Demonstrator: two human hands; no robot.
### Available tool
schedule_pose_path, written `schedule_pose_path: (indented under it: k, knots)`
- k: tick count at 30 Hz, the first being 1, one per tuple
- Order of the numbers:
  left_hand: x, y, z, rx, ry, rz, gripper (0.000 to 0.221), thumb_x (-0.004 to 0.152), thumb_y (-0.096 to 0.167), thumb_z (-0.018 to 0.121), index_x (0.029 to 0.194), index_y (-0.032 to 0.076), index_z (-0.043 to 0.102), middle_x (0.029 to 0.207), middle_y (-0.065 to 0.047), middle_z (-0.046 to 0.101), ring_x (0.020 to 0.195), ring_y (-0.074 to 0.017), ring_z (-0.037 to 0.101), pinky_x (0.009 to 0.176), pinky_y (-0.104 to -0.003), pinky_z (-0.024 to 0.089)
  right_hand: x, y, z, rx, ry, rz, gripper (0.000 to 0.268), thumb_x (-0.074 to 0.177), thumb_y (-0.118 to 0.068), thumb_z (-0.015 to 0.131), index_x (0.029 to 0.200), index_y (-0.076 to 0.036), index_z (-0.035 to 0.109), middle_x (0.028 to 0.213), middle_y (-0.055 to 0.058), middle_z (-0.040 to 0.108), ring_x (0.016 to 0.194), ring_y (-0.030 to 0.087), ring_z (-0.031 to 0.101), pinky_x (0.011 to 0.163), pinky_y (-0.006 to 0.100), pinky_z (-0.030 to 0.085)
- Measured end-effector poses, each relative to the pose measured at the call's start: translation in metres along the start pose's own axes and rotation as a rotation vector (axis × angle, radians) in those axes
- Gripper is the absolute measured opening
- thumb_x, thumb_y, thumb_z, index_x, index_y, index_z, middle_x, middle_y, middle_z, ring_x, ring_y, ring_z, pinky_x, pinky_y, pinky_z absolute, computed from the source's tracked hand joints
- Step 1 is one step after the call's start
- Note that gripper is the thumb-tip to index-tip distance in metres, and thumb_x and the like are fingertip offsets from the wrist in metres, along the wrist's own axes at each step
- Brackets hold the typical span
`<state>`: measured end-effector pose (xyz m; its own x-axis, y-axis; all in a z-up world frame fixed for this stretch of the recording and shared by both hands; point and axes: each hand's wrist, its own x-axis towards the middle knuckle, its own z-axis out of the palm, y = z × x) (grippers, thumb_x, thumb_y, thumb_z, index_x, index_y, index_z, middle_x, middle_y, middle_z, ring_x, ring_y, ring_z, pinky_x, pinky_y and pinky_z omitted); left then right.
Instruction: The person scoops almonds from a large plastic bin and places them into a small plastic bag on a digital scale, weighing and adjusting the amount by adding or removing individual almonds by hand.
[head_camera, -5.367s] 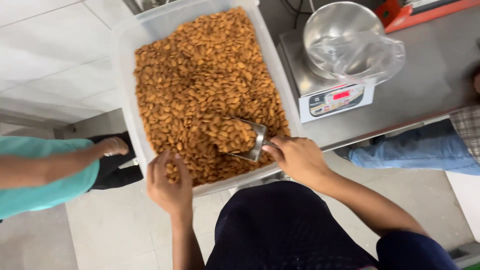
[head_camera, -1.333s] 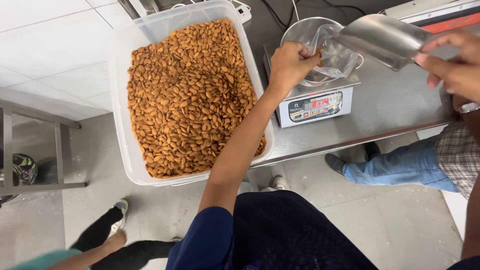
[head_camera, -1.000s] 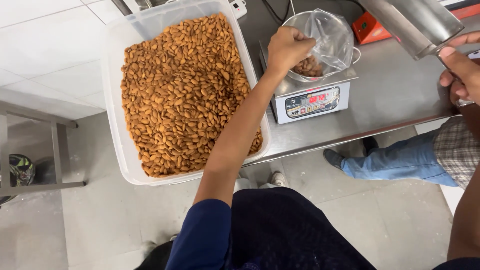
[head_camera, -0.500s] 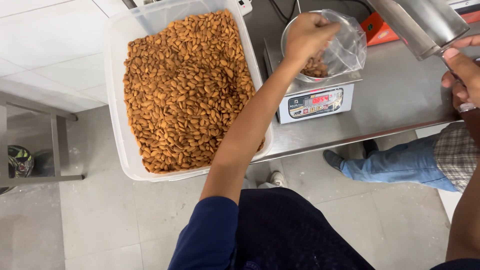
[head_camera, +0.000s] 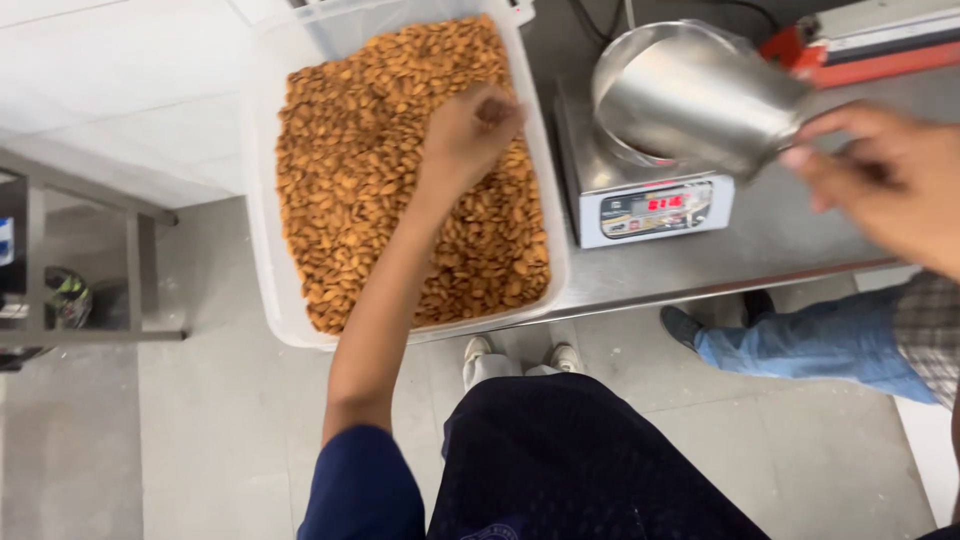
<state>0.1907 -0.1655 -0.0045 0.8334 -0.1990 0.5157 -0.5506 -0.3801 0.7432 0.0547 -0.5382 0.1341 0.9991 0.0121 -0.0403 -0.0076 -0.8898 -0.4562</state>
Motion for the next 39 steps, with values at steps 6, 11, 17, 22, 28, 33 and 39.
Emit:
schedule_pose_path:
  k: [6,11,17,22,28,33,39]
  knots:
    - [-0.120,0.048,-0.126,0.428,0.277,-0.411,0.019,0.096,0.020,0.078,0.095,0.003,0.069,0.080,-0.010,0.069,0.063,-0.0215,0.062,0.060,-0.035,0.048,0.036,-0.108,0.070,-0.581,-0.179,-0.337,0.038,0.098,-0.045,0.058,0.125,-0.020,0.066,0.070,0.015,0.074,0.069,0.040,0.071,0.062,0.051,0.057]
    - [-0.197,0.052,-0.147,0.582,0.467,-0.484,0.015,0.094,0.013,0.078,0.093,0.003,0.067,0.083,-0.010,0.065,0.066,-0.0231,0.062,0.061,-0.036,0.050,0.059,-0.129,0.103,-0.758,-0.308,-0.382,0.030,0.105,-0.042,0.054,0.126,-0.023,0.064,0.069,0.010,0.073,0.072,0.033,0.074,0.085,0.053,0.055]
    - [-0.208,0.044,-0.138,0.614,0.580,-0.373,0.010,0.092,0.009,0.077,0.095,0.005,0.069,0.091,-0.007,0.068,0.072,-0.0204,0.066,0.065,-0.033,0.054,0.062,-0.153,0.177,-0.346,-0.397,-0.195,0.031,0.097,-0.047,0.061,0.113,-0.023,0.073,0.067,0.014,0.072,0.064,0.033,0.072,0.065,0.051,0.055]
    - [-0.208,0.041,-0.139,0.613,0.522,-0.355,0.009,0.092,0.008,0.077,0.094,0.005,0.069,0.088,-0.006,0.069,0.071,-0.0194,0.067,0.064,-0.033,0.053,0.061,-0.157,0.227,-0.200,-0.425,-0.041,0.027,0.102,-0.045,0.061,0.114,-0.024,0.072,0.065,0.013,0.071,0.055,0.033,0.070,0.057,0.049,0.050]
    - [-0.207,0.045,-0.144,0.585,0.504,-0.353,0.009,0.092,0.008,0.076,0.095,0.004,0.069,0.088,-0.008,0.069,0.072,-0.0227,0.067,0.064,-0.034,0.053,0.049,-0.165,0.220,0.031,-0.297,-0.123,0.029,0.093,-0.043,0.069,0.105,-0.017,0.074,0.079,0.004,0.074,0.043,0.027,0.063,0.045,0.041,0.044]
    - [-0.207,0.046,-0.145,0.572,0.466,-0.346,0.009,0.091,0.007,0.077,0.095,0.004,0.069,0.087,-0.009,0.069,0.071,-0.0249,0.066,0.063,-0.036,0.052,0.031,-0.155,0.210,0.145,-0.158,-0.099,0.027,0.094,-0.035,0.077,0.104,-0.010,0.075,0.066,0.009,0.069,0.049,0.016,0.057,0.052,0.031,0.044]
    - [-0.208,0.046,-0.148,0.543,0.398,-0.313,0.010,0.092,0.006,0.077,0.096,0.003,0.068,0.087,-0.008,0.068,0.073,-0.0243,0.067,0.063,-0.035,0.052,0.015,-0.132,0.220,0.350,-0.038,-0.086,0.019,0.097,-0.019,0.080,0.105,-0.003,0.072,0.068,0.007,0.068,0.059,0.008,0.051,0.056,0.026,0.043]
